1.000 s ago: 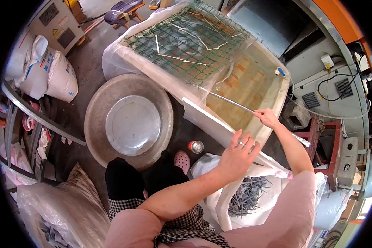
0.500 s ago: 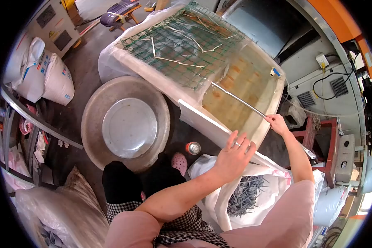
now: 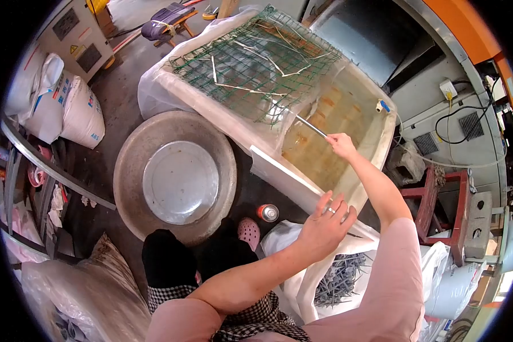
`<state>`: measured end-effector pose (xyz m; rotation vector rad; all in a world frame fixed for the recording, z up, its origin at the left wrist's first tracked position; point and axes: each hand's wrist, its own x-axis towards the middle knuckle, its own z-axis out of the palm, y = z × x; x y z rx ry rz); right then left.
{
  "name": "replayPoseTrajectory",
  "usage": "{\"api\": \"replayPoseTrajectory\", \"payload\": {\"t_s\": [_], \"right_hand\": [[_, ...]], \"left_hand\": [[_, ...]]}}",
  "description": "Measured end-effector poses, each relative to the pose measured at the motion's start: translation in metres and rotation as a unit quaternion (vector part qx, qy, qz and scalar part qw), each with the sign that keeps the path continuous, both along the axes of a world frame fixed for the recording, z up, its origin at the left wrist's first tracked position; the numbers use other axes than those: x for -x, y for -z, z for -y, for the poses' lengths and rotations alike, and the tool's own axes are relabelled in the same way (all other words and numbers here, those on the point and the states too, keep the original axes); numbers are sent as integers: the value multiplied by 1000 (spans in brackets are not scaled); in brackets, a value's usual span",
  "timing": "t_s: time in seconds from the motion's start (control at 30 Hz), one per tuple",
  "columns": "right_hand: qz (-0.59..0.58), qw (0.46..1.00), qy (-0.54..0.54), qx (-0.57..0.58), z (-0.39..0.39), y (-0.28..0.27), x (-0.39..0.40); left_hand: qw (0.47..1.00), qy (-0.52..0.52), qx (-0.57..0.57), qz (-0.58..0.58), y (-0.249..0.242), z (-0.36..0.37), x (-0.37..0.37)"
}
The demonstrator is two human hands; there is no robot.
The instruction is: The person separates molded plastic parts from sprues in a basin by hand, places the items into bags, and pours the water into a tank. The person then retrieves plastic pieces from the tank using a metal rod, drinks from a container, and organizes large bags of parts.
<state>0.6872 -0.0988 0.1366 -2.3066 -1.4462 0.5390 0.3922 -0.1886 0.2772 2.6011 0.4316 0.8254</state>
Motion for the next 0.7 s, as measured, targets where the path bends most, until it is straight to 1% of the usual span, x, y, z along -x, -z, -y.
{"api": "replayPoseTrajectory", "payload": {"t_s": [0.07, 0.1, 0.17, 0.2, 0.27, 0.4, 0.5, 0.57, 0.6, 0.67, 0.7], "right_hand": [[-52, 993, 55, 85, -7, -9, 10], [-52, 994, 56, 83, -5, -5, 5], [-40, 998, 22, 52, 10, 1, -11], [-38, 998, 23, 53, 19, -9, -14], [-36, 989, 65, 125, 39, -31, -22], [-31, 993, 65, 97, 78, -42, -38], [-36, 990, 94, 96, 91, -33, -41], [14, 996, 75, 54, 88, -23, -38], [13, 996, 74, 54, 85, -20, -36], [77, 997, 24, 20, 71, -15, -32], [76, 997, 23, 20, 62, -14, -29]], "left_hand": [[1000, 0, 1, 4, 0, -1, 0], [1000, -1, -1, 5, -1, -1, 0], [1000, -4, -1, 9, -1, -1, 0], [1000, -6, -5, 11, 0, -1, 1], [1000, -6, -9, 17, 1, 0, 1], [1000, -12, -10, 16, 0, 3, 1], [1000, -14, -7, 14, 0, 6, 0], [1000, -18, -7, 14, -1, 7, 0], [1000, -16, 3, 18, -1, 7, 0], [1000, -16, 13, 22, -1, 6, 0], [1000, -12, 10, 20, -1, 5, 0]]}}
